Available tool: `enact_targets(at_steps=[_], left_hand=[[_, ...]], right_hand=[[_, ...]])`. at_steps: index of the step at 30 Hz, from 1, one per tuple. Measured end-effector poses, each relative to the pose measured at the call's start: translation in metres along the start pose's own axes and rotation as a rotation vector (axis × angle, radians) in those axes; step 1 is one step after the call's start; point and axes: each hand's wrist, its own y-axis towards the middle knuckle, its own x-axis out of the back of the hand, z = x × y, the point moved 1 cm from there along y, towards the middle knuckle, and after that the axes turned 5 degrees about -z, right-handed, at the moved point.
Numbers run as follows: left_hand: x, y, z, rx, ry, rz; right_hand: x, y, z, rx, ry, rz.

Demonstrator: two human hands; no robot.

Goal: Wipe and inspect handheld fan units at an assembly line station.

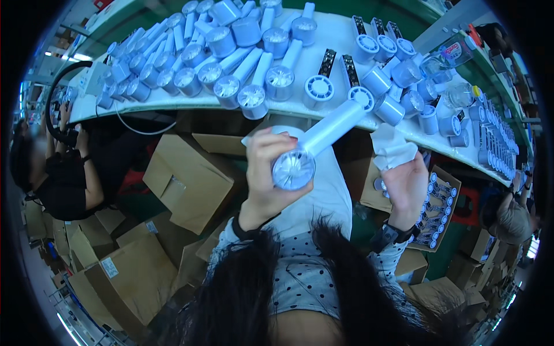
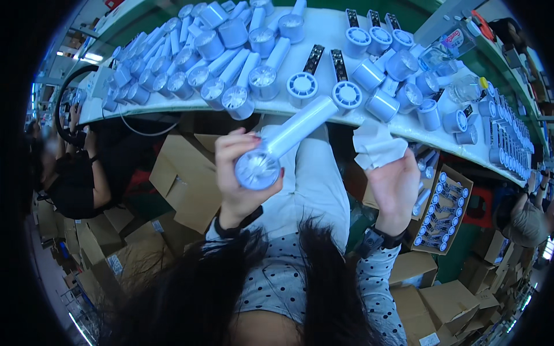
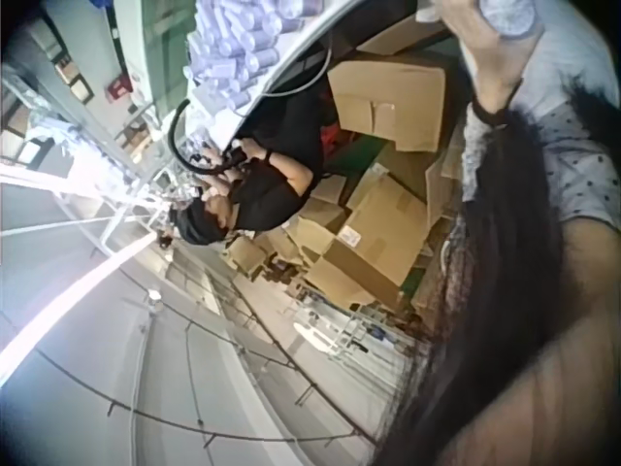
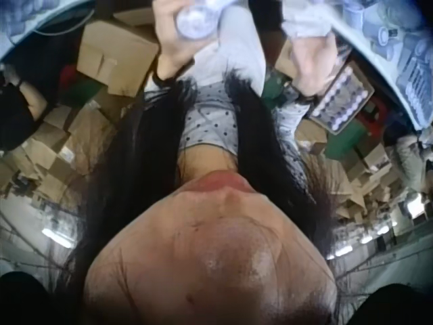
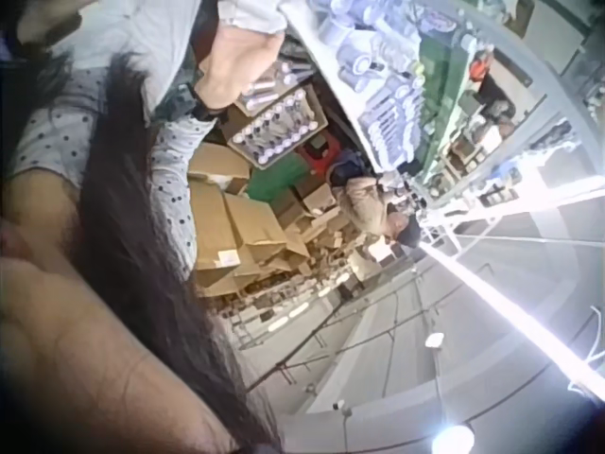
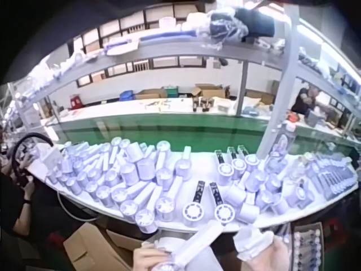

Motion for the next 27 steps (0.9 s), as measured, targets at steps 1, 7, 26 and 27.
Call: enact_targets(at_steps=[1, 7, 26, 27], left_hand=[[-0.013, -0.005, 0.004, 0.103, -0.011, 0.001], [-0.052, -0.022, 0.027, 0.369, -0.117, -0.204], [-0.148, 0.172, 0.121, 0.326, 0.269, -0.009], [-0.156, 0.177, 0.129, 0.281, 0.292, 0.004]], right_hand=[[0.008, 0.0, -0.001, -0.007, 0.063, -0.04], [0.02, -0.004, -0.005, -0.047, 0.14, -0.032], [0.022, -0.001, 0.026, 0.224, 0.053, -0.205], [0.03, -0.001, 0.025, 0.23, 0.063, -0.2]])
